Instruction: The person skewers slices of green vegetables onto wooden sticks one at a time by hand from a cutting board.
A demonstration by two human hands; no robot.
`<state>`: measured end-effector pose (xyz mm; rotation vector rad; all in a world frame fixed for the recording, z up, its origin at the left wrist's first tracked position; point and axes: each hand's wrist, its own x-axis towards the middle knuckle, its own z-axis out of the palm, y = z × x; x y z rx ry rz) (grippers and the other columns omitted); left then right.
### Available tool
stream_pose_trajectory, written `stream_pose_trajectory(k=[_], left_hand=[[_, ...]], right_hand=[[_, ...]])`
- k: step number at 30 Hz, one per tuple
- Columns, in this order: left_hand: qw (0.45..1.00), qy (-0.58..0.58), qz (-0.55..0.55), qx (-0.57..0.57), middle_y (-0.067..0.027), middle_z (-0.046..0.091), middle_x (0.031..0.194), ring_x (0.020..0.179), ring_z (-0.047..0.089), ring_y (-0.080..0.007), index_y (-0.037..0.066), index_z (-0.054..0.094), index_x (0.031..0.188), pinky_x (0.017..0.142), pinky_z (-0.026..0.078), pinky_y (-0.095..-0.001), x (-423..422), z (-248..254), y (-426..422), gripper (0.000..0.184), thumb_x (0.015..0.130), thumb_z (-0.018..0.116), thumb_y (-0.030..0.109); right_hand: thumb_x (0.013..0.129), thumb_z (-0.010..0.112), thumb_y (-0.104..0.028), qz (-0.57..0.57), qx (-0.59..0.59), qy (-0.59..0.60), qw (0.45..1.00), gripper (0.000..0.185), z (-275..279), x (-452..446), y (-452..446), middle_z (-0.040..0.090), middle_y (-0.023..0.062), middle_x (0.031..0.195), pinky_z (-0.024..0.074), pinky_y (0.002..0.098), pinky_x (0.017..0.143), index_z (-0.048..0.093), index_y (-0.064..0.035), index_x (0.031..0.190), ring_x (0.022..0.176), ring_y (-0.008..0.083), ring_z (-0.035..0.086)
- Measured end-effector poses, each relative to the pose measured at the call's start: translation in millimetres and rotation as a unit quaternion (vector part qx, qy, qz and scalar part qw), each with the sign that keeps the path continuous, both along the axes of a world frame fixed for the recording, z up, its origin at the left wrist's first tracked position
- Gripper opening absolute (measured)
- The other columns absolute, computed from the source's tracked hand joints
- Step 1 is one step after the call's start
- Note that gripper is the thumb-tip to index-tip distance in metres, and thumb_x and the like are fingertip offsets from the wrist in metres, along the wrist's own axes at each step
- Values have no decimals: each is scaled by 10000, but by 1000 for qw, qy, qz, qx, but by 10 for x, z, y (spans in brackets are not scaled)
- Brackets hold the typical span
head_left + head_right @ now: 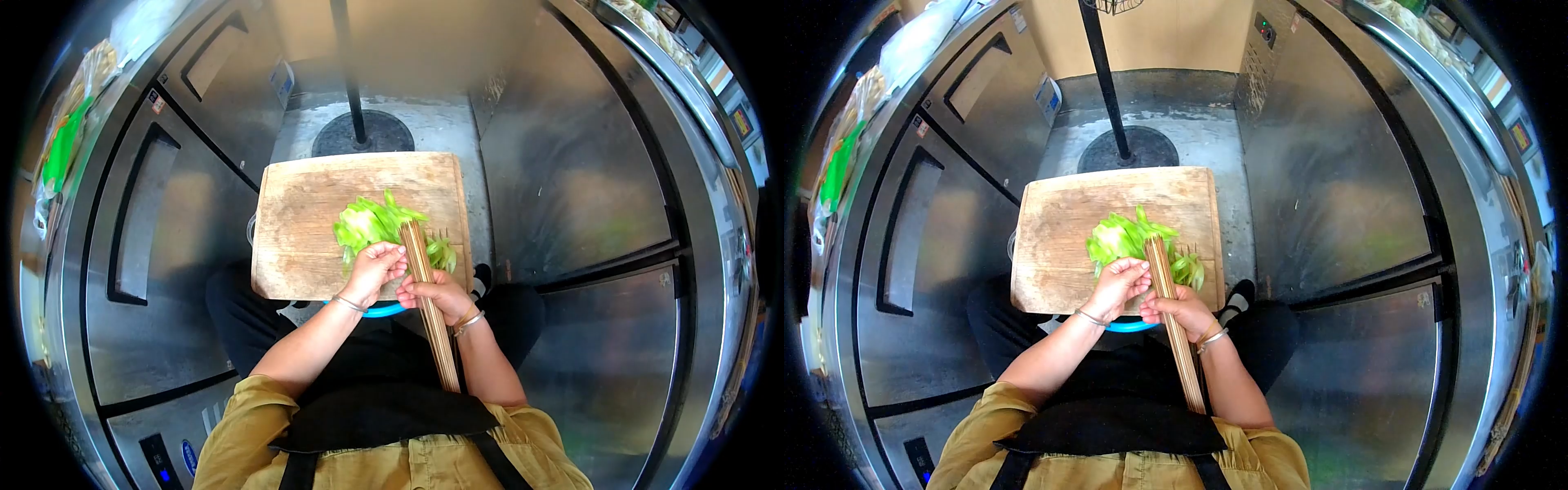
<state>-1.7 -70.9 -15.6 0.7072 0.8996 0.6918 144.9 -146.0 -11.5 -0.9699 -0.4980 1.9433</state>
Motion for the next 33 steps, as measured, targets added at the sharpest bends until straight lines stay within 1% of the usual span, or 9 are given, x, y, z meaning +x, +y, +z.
stream_pose_trajectory(k=[9, 20, 22, 24, 26, 27, 28, 30, 33], left_hand=[[999, 14, 26, 22, 0, 566, 695, 591, 508, -52, 66, 569, 822, 542, 435, -169, -111, -20, -36, 91, 848, 544, 150], [998, 28, 20, 58, 2, 564, 708, 592, 507, -55, 67, 567, 840, 546, 431, -173, -234, 66, -81, 91, 851, 547, 155], [989, 71, 60, 119, -4, 559, 701, 579, 504, -55, 54, 556, 858, 534, 426, -172, -363, -72, -29, 54, 846, 542, 104], [976, 123, 88, 156, -26, 552, 718, 592, 513, -84, 38, 543, 867, 543, 440, -203, -580, -486, 82, 69, 811, 573, 66], [863, 343, 130, 347, -57, 546, 749, 604, 531, -136, 23, 532, 863, 555, 454, -254, -726, -638, 165, 174, 731, 641, 54], [832, 418, 98, 351, -90, 537, 775, 617, 544, -183, 10, 523, 868, 570, 460, -296, -786, -595, 155, 269, 659, 685, 57], [832, 419, 98, 351, -90, 537, 775, 617, 544, -183, 10, 523, 868, 570, 460, -296, -792, -565, 149, 269, 659, 685, 57], [769, 503, 43, 393, -95, 532, 781, 627, 550, -197, 17, 524, 857, 573, 459, -306, -788, -506, 143, 264, 651, 682, 60], [750, 523, 48, 402, -91, 529, 781, 623, 545, -182, 29, 531, 860, 558, 453, -293, -693, -384, 142, 227, 673, 660, 41]], right_hand=[[772, 591, -37, -9, -2, -8, 1000, 137, -4, -16, -10, 612, 100, 859, 505, 270, 698, 561, -7, 902, 746, 160, 609], [739, 602, -24, 12, 26, -41, 999, 146, -12, 8, -43, 604, 93, 809, 446, 219, 593, 576, -14, 883, 603, 103, 529], [735, 601, -36, 9, 20, -36, 999, 147, -48, 35, -55, 606, 85, 809, 443, 216, 592, 582, -10, 879, 623, 103, 535], [732, 600, -48, 6, 15, -29, 999, 150, -51, 28, -67, 609, 77, 808, 441, 214, 591, 588, -7, 875, 644, 102, 542], [728, 601, -56, 19, 31, -67, 997, 153, -11, 13, -62, 607, 72, 807, 440, 216, 594, 589, -3, 871, 654, 99, 539], [728, 601, -56, 19, 31, -67, 997, 153, -3, 1, -62, 607, 72, 807, 440, 216, 594, 589, -3, 871, 654, 99, 539], [726, 602, -60, 15, 35, -76, 996, 150, 4, -16, -61, 603, 62, 793, 435, 213, 592, 592, -9, 867, 656, 96, 536], [725, 603, -64, 12, 39, -85, 996, 147, 4, -27, -60, 599, 52, 778, 430, 210, 590, 595, -15, 864, 659, 93, 534], [731, 600, -46, 11, 30, -97, 995, 128, 27, -39, -65, 570, 42, 744, 411, 195, 571, 596, -33, 858, 620, 86, 499]])
